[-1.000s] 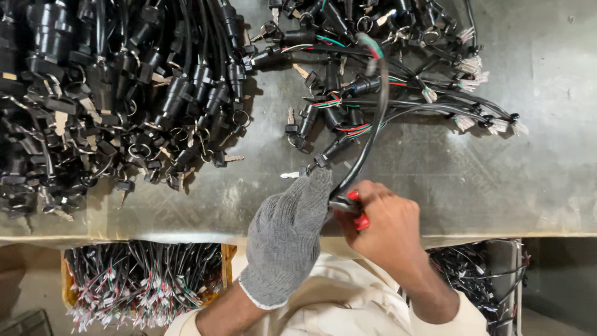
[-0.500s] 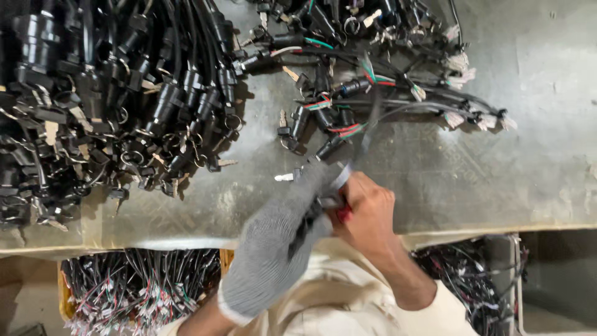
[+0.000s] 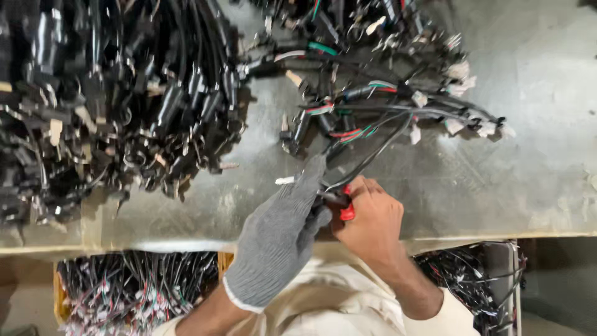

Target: The person repeatedly picks up wire harnesses with keys attached, uses pliers to crimp or secure a connector, and places the finished unit into a growing pile on the table. The process is continuous and repetitive throughout the clip.

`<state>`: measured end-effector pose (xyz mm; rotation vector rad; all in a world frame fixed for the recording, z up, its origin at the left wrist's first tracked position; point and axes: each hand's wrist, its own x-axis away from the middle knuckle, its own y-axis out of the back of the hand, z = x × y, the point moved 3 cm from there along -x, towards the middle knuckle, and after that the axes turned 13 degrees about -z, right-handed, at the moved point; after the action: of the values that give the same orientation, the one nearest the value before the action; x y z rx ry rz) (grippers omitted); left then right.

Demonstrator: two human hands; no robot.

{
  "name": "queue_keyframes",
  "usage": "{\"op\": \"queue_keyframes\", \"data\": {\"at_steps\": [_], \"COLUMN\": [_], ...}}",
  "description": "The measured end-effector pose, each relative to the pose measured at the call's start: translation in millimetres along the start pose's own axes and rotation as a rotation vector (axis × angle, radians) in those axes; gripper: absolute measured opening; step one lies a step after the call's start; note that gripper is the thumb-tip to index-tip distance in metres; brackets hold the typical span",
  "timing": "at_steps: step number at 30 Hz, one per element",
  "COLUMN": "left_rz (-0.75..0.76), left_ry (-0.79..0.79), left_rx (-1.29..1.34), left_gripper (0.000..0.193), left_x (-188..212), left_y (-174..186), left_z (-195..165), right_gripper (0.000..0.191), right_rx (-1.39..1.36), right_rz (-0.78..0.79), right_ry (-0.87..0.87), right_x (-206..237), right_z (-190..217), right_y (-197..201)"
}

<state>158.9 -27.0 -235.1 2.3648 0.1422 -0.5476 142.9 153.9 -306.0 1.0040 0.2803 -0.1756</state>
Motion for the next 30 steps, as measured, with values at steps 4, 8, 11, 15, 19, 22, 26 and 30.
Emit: {"op": "queue_keyframes", "data": {"at_steps": [4, 8, 11, 15, 19, 22, 26, 30], "left_rz": [-0.13, -0.35, -0.42, -0.071, 0.044, 0.076, 0.362, 0.42], "left_ry": [0.146, 0.006, -0.3, -0.258, -0.001, -0.091, 0.187, 0.494], "left_rx": [-0.153, -0.34, -0.682, -0.169, 0.059, 0.277, 0.715, 0.817], "left_gripper": [0.049, 0.056, 0.064, 0.044, 0.061, 0.071, 0.047, 0.038], "left_x": [-30.6, -80.0, -84.9, -57.3, -52.2, -52.3, -37.1, -12.3], "left_y": [57.6, 117.6, 106.5, 34.3, -4.4, -16.6, -28.0, -26.5], "left_z": [5.4, 20.9, 15.7, 4.7, 13.1, 6.9, -1.9, 0.7], "right_gripper": [0.051, 0.059, 0.042, 0.021, 0.019, 0.02, 0.022, 0.024], "right_rx": [0.163, 0.07, 0.066, 0.089, -0.224, -0.38, -0.461, -0.938], "right_rz": [-0.084, -0.174, -0.146, -0.118, -0.12, -0.198, -0.436, -0.329], "right_ry": [0.204, 0.337, 0.452, 0.538, 0.557, 0.526, 0.543, 0.013], "right_x": [-24.8, -56.0, -90.2, -115.8, -108.9, -87.7, -70.1, -57.6], "right_z": [-4.5, -10.0, -10.9, -16.2, -20.5, -10.3, 26.0, 41.5], "right_y": [21.0, 61.8, 63.1, 60.2, 82.2, 107.5, 121.3, 92.8]}}
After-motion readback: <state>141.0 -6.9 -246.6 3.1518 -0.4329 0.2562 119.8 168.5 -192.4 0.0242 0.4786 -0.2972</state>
